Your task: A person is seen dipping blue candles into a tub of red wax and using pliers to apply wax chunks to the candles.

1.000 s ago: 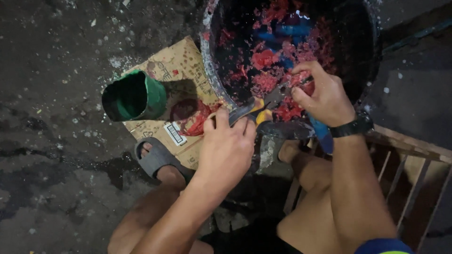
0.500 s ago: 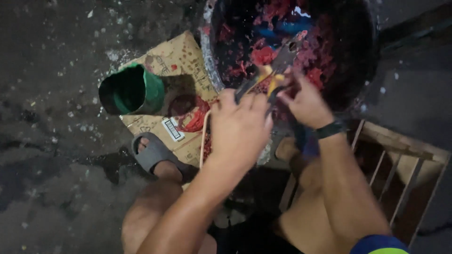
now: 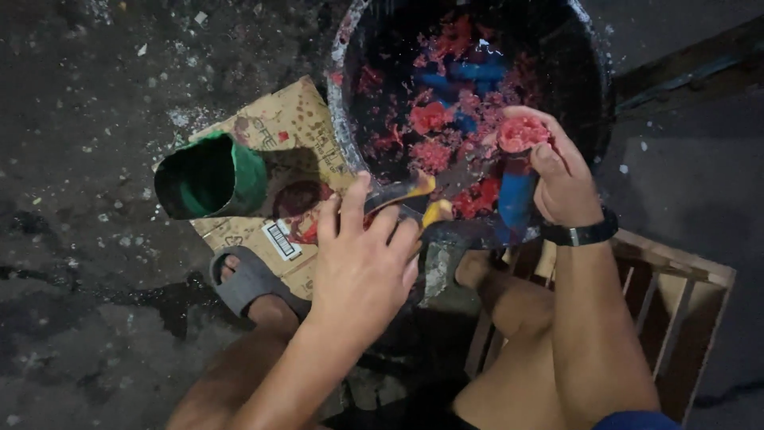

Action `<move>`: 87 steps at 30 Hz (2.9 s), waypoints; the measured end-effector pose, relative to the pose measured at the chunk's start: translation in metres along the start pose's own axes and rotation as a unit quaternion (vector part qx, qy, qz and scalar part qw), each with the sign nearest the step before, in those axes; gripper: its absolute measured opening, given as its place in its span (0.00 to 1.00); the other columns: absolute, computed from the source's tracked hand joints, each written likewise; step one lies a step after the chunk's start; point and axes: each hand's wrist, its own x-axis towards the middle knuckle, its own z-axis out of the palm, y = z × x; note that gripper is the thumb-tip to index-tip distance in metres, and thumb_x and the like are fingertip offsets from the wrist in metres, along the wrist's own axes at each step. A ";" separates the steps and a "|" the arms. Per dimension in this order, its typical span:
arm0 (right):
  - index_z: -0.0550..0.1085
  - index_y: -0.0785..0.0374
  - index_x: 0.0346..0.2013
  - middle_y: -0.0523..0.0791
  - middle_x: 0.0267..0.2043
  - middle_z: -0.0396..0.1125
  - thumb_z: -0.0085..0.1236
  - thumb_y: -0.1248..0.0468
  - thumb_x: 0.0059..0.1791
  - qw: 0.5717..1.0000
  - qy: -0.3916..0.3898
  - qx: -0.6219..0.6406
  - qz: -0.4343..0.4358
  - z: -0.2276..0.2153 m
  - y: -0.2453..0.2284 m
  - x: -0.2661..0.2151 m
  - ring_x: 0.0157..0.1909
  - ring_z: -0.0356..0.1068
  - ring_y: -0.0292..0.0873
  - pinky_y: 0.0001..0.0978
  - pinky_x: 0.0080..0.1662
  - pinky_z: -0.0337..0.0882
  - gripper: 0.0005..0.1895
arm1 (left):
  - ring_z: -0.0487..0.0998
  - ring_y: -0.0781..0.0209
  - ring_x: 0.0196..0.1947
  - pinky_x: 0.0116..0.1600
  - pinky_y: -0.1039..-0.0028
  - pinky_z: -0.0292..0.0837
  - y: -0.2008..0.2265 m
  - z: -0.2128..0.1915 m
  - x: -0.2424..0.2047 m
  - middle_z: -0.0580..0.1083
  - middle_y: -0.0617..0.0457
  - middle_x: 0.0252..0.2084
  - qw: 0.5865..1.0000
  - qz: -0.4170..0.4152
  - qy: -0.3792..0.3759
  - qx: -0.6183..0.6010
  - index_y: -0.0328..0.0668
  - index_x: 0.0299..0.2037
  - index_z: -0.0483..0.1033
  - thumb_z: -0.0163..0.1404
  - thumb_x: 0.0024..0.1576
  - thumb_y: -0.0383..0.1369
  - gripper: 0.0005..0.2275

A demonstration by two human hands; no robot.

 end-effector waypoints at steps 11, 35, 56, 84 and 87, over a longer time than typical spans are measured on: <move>0.59 0.61 0.45 0.43 0.41 0.55 0.42 0.47 0.42 0.976 -0.043 -0.213 0.016 0.016 -0.019 -0.002 0.40 0.55 0.36 0.28 0.45 0.56 0.26 | 0.59 0.43 0.54 0.46 0.50 0.59 -0.001 -0.003 -0.006 0.69 0.55 0.35 0.999 -0.016 -0.047 0.011 0.49 0.34 0.70 0.54 0.38 0.43 0.16; 0.64 0.67 0.33 0.47 0.33 0.59 0.46 0.77 0.35 0.948 0.108 -0.276 -0.116 0.030 -0.002 0.003 0.37 0.61 0.43 0.28 0.41 0.59 0.13 | 0.62 0.53 0.32 0.30 0.65 0.61 0.011 -0.006 0.002 0.68 0.52 0.26 0.958 -0.105 -0.059 -0.261 0.40 0.27 0.65 0.43 0.50 0.38 0.10; 0.69 0.56 0.34 0.45 0.29 0.67 0.62 0.62 0.30 0.942 0.166 -0.279 -0.086 0.023 0.024 0.017 0.35 0.68 0.49 0.35 0.38 0.65 0.20 | 0.67 0.32 0.29 0.38 0.53 0.57 0.028 -0.019 0.034 0.73 0.39 0.34 0.968 -0.075 -0.083 -0.224 0.45 0.47 0.67 0.45 0.42 0.31 0.19; 0.68 0.59 0.31 0.51 0.21 0.64 0.61 0.62 0.32 0.928 0.215 -0.306 -0.009 -0.021 0.031 0.003 0.25 0.66 0.51 0.35 0.28 0.63 0.16 | 0.72 0.49 0.29 0.50 0.73 0.57 0.036 -0.021 0.034 0.72 0.54 0.21 0.962 0.042 0.142 -0.229 0.47 0.21 0.73 0.56 0.36 0.38 0.08; 0.67 0.61 0.33 0.50 0.25 0.66 0.58 0.69 0.27 0.937 0.194 -0.287 -0.043 -0.012 0.044 0.003 0.34 0.69 0.48 0.32 0.32 0.65 0.21 | 0.67 0.39 0.23 0.34 0.58 0.60 0.040 0.029 0.041 0.71 0.37 0.19 0.984 -0.007 0.017 -0.175 0.36 0.28 0.74 0.49 0.42 0.32 0.08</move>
